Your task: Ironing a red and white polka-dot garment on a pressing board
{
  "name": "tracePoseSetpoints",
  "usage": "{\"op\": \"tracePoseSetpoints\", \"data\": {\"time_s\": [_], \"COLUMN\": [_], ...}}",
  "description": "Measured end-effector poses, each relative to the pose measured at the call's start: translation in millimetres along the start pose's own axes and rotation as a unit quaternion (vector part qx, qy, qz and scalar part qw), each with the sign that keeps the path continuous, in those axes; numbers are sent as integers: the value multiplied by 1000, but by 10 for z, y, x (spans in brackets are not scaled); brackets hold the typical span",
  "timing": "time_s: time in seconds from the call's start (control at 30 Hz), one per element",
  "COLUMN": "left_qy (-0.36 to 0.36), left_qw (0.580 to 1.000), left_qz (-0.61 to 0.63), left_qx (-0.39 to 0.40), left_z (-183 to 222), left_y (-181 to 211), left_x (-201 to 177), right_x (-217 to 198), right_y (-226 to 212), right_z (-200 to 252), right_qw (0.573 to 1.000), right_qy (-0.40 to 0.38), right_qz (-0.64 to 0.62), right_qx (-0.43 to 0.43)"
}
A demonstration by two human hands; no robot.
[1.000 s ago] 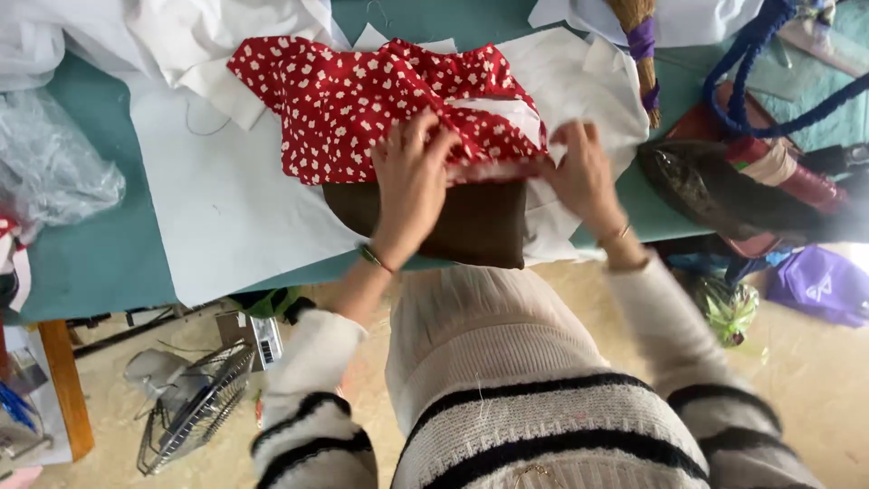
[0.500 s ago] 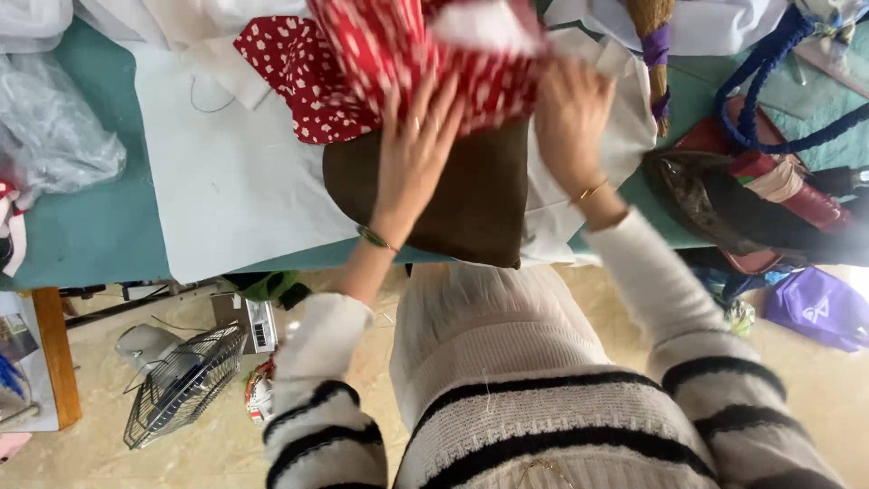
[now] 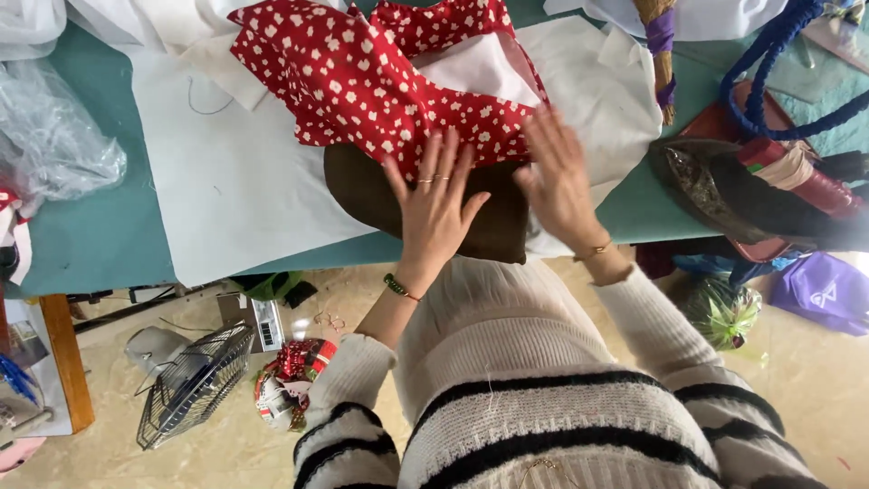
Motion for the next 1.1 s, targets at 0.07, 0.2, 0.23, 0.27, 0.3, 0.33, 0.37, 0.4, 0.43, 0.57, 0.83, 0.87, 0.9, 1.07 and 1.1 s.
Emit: {"op": "tracePoseSetpoints", "data": {"time_s": [0.07, 0.2, 0.23, 0.27, 0.3, 0.33, 0.37, 0.4, 0.43, 0.57, 0.83, 0.87, 0.9, 1.07, 1.1], "left_qy": [10, 8, 11, -4, -18, -19, -17, -16, -17, 20, 109, 111, 112, 104, 95], "left_qw": [1000, 999, 999, 999, 998, 998, 997, 996, 996, 993, 994, 993, 992, 990, 991], "left_qz": [-8, -45, -43, -48, -53, -51, -60, -69, -68, -94, -13, 18, 49, 90, 82], "left_qx": [22, 4, 7, -14, -36, -36, -45, -55, -55, -61, -25, -23, -21, -38, -49], "left_z": [-51, 58, 72, 137, 206, 245, 284, 329, 382, 469, 77, 19, -41, -135, -156], "left_y": [-43, -255, -252, -282, -318, -312, -319, -330, -319, -329, -385, -330, -276, -497, -586], "left_x": [87, 62, 48, 43, 42, 49, 54, 51, 61, 21, -305, -454, -602, -473, -385], "right_x": [100, 245, 222, 214, 212, 204, 203, 207, 210, 273, -1273, -1618, -1967, -2326, -2338], "right_y": [-154, -97, -69, -72, -77, -80, -72, -75, -73, 18, 172, 304, 431, 1633, 1694], "right_z": [-108, 45, 43, 99, 158, 177, 201, 227, 262, 398, 665, 779, 893, 1740, 1766], "right_qw": [999, 995, 995, 993, 990, 990, 989, 986, 986, 982, 982, 958, 925, 906, 894], "right_qy": [-27, -40, -38, -29, -21, -22, -25, -26, -28, -39, -62, -74, -84, -246, -282], "right_qz": [0, -90, -86, -112, -137, -136, -145, -155, -154, -164, 167, 262, 353, 279, 240], "right_qx": [-22, -14, -15, 2, 19, 20, 34, 49, 50, 87, 68, 89, 109, 200, 252]}}
Point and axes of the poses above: each hand's wrist, its own z-axis away from the middle knuckle, its own x-axis out of the palm, y = z × x, the point moved 6 cm from there along -z, towards the middle knuckle, and after that the axes turned 14 degrees about -x, right-handed, at the moved point
